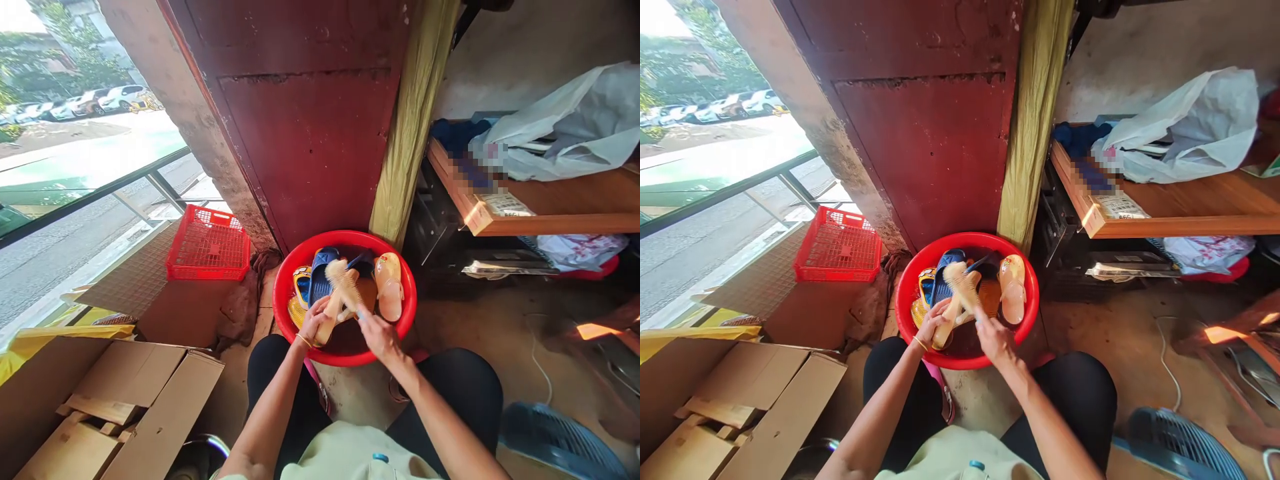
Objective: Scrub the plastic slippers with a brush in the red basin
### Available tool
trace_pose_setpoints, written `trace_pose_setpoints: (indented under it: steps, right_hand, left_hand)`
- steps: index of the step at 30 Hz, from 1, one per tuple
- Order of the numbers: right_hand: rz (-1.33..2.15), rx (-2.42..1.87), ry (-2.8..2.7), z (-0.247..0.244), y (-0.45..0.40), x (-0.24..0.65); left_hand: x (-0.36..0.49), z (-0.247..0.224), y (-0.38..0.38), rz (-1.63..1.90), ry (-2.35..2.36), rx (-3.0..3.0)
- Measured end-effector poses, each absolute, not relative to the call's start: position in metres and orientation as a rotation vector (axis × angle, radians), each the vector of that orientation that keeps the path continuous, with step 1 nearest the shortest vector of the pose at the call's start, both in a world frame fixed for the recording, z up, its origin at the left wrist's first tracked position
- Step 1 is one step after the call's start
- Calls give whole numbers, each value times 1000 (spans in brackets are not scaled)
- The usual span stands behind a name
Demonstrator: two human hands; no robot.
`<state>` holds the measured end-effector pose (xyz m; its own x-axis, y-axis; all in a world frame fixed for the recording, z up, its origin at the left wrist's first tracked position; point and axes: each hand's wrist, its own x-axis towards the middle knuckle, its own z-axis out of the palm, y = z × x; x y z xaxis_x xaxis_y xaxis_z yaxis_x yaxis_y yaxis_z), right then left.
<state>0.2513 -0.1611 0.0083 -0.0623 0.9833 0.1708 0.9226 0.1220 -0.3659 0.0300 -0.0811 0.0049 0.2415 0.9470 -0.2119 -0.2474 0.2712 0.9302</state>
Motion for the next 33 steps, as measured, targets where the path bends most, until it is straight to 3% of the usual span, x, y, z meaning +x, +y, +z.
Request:
trace_pose_setpoints:
  steps: [3, 7, 13, 17, 21, 26, 33]
  right_hand:
    - [159, -1874, -2294, 16, -146, 244]
    - [141, -2133, -2167, 38, -106, 262]
    - [316, -1808, -2396, 43, -116, 236]
    - [260, -1993, -2237, 37, -114, 257]
    - [284, -2111, -2027, 41, -102, 290]
    - [270, -1952, -2289, 39, -131, 270]
    - [256, -2150, -2136, 47, -121, 278]
  left_hand:
    - [28, -8, -90, 987, 1023, 877]
    - [25, -10, -93, 939, 981, 865]
    - [29, -17, -94, 979, 1062, 1006]
    - [31, -16, -100, 996, 1035, 1112]
    - [33, -13, -109, 1034, 1107, 1540]
    - [35, -13, -121, 959, 1317, 2132]
    - [37, -12, -126, 915, 1369, 2390]
